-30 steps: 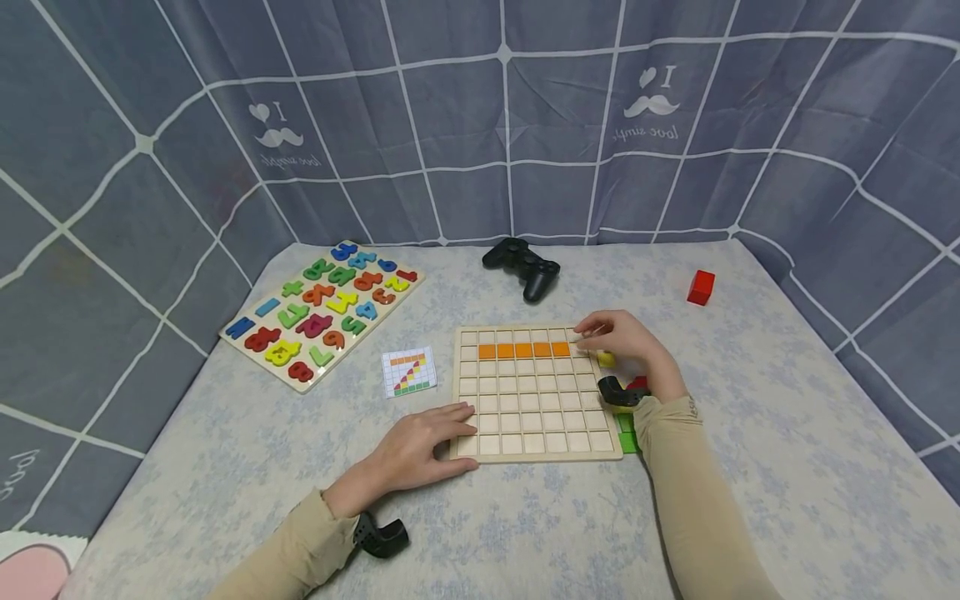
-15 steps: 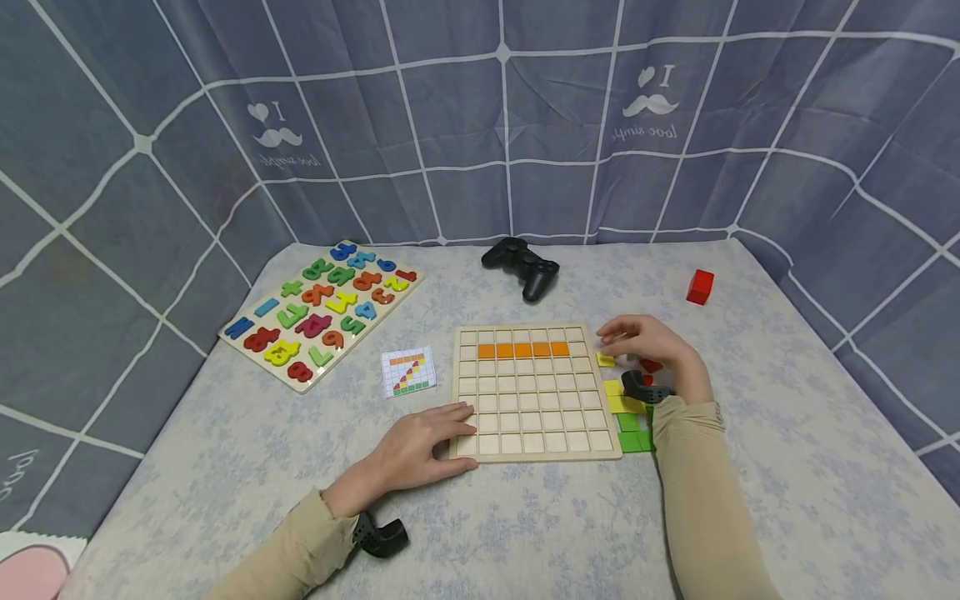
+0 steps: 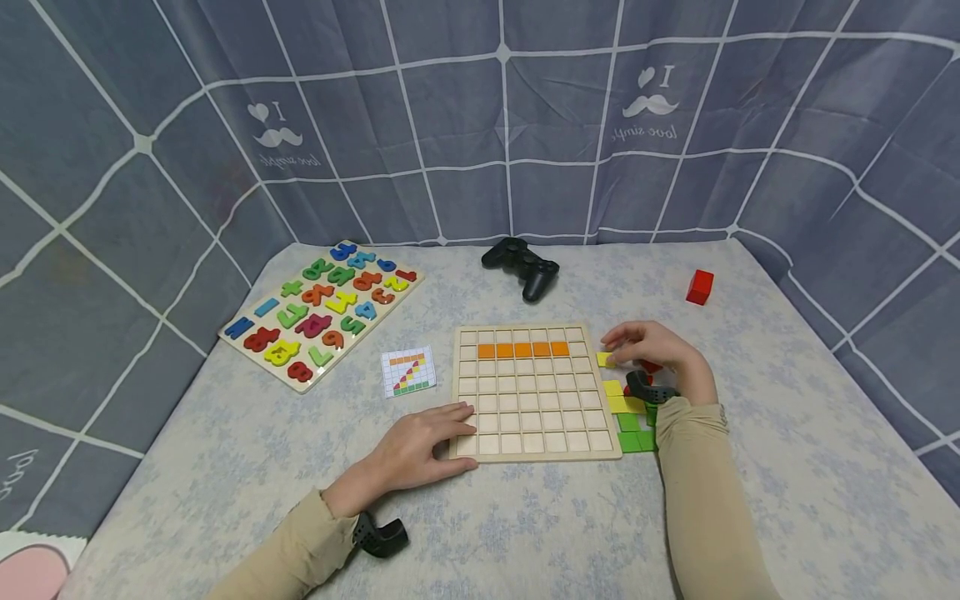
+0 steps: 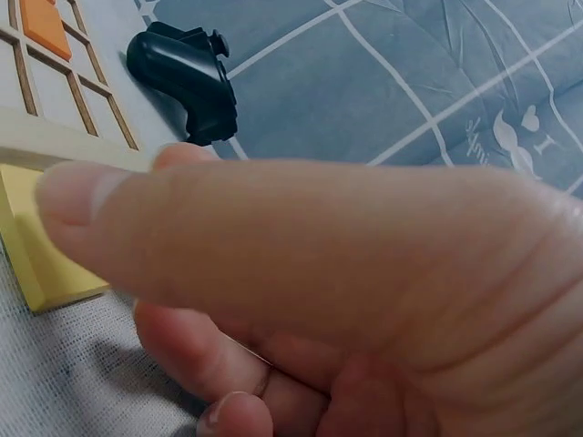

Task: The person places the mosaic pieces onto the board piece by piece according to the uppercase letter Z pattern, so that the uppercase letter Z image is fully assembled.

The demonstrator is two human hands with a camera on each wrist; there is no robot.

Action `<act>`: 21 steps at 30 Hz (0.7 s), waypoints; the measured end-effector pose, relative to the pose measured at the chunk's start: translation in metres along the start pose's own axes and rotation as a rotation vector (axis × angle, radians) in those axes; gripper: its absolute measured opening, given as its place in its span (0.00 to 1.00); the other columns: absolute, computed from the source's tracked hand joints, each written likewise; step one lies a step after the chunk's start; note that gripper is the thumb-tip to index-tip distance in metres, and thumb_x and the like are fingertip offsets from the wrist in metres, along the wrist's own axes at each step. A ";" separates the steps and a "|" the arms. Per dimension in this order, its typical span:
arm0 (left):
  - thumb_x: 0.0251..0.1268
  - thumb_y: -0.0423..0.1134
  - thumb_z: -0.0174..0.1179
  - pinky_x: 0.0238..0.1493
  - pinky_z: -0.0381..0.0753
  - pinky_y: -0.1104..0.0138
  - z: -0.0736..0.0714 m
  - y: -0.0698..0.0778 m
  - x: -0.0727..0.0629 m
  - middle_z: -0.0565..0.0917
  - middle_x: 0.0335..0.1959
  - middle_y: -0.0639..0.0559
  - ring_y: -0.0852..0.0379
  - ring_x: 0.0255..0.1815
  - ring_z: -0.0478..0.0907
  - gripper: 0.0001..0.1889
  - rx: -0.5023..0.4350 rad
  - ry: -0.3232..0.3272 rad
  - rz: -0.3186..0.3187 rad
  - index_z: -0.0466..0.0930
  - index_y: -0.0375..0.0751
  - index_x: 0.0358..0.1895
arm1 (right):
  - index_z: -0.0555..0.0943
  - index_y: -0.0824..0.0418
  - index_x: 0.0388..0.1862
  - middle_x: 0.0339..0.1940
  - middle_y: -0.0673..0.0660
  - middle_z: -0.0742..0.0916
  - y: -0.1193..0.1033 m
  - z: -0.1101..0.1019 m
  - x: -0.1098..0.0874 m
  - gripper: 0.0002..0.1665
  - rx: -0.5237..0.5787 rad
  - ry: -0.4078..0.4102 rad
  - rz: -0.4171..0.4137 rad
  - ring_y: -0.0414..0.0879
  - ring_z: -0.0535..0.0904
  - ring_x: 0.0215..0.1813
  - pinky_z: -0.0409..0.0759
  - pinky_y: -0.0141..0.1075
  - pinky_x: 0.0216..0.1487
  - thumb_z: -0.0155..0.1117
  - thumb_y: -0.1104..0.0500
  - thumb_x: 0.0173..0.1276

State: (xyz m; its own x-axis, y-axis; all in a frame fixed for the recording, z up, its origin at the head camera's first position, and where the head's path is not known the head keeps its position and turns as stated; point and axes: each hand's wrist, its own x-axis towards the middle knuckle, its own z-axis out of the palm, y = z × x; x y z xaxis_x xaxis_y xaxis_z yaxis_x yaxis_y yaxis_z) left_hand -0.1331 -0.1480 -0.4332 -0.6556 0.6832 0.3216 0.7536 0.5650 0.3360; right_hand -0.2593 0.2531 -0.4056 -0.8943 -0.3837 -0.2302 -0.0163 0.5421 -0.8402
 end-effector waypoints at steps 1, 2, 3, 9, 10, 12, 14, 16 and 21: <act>0.57 0.57 0.62 0.58 0.73 0.58 0.000 0.000 0.000 0.76 0.60 0.47 0.53 0.62 0.71 0.23 0.000 0.000 -0.001 0.84 0.45 0.49 | 0.77 0.71 0.52 0.47 0.64 0.83 0.000 0.000 0.000 0.24 0.005 -0.004 0.011 0.46 0.73 0.36 0.72 0.34 0.34 0.69 0.61 0.58; 0.57 0.57 0.62 0.58 0.73 0.59 0.000 0.000 0.000 0.76 0.60 0.47 0.53 0.62 0.71 0.23 0.000 -0.001 -0.001 0.84 0.46 0.49 | 0.77 0.71 0.52 0.46 0.63 0.83 0.000 0.001 0.000 0.25 0.009 -0.008 0.023 0.46 0.73 0.36 0.71 0.34 0.33 0.69 0.61 0.57; 0.57 0.57 0.62 0.58 0.73 0.59 0.000 0.000 0.000 0.76 0.60 0.47 0.53 0.62 0.71 0.23 -0.003 -0.003 -0.003 0.84 0.46 0.49 | 0.77 0.70 0.52 0.44 0.61 0.84 -0.001 0.001 0.000 0.25 0.011 -0.011 0.034 0.45 0.73 0.35 0.71 0.33 0.33 0.70 0.61 0.57; 0.57 0.57 0.63 0.59 0.72 0.60 -0.001 0.000 0.000 0.75 0.61 0.48 0.54 0.63 0.70 0.23 -0.013 -0.011 -0.011 0.83 0.45 0.49 | 0.77 0.70 0.52 0.37 0.56 0.83 -0.001 0.003 0.001 0.26 0.024 -0.026 0.081 0.45 0.72 0.30 0.72 0.33 0.29 0.71 0.61 0.56; 0.57 0.57 0.63 0.59 0.72 0.60 -0.001 0.000 0.000 0.75 0.61 0.48 0.54 0.63 0.70 0.23 -0.013 -0.012 -0.011 0.83 0.45 0.49 | 0.76 0.71 0.52 0.38 0.57 0.83 -0.001 0.003 0.002 0.25 0.024 -0.029 0.079 0.45 0.73 0.30 0.73 0.33 0.29 0.71 0.62 0.56; 0.57 0.57 0.63 0.59 0.72 0.60 -0.001 0.000 0.000 0.75 0.61 0.48 0.54 0.63 0.70 0.23 -0.013 -0.014 -0.012 0.83 0.45 0.50 | 0.76 0.72 0.51 0.39 0.59 0.82 -0.002 0.004 0.001 0.25 0.027 -0.033 0.074 0.44 0.74 0.31 0.74 0.33 0.31 0.70 0.63 0.56; 0.57 0.57 0.63 0.59 0.72 0.60 -0.001 0.000 0.000 0.75 0.61 0.48 0.54 0.63 0.70 0.23 -0.014 -0.015 -0.014 0.83 0.45 0.50 | 0.75 0.74 0.51 0.40 0.60 0.82 -0.003 0.004 0.001 0.25 0.030 -0.039 0.062 0.43 0.75 0.30 0.74 0.33 0.30 0.69 0.65 0.56; 0.57 0.57 0.63 0.59 0.72 0.60 -0.001 0.000 0.000 0.75 0.61 0.48 0.54 0.63 0.70 0.23 -0.013 -0.018 -0.015 0.83 0.45 0.50 | 0.75 0.74 0.50 0.38 0.59 0.81 -0.005 0.004 -0.001 0.24 0.024 -0.034 0.066 0.42 0.72 0.27 0.72 0.32 0.27 0.70 0.65 0.55; 0.57 0.57 0.62 0.59 0.71 0.60 -0.001 0.000 0.000 0.75 0.61 0.48 0.55 0.63 0.70 0.23 -0.012 -0.024 -0.020 0.83 0.45 0.50 | 0.77 0.70 0.44 0.32 0.56 0.80 -0.008 0.001 -0.004 0.21 0.000 -0.016 0.085 0.44 0.70 0.27 0.70 0.33 0.27 0.72 0.62 0.54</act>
State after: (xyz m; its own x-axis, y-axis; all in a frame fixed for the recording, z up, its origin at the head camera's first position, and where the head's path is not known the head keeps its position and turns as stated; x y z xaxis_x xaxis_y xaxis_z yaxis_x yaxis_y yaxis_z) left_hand -0.1336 -0.1485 -0.4323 -0.6688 0.6830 0.2936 0.7399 0.5728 0.3528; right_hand -0.2550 0.2494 -0.3986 -0.8854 -0.3478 -0.3086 0.0598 0.5730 -0.8173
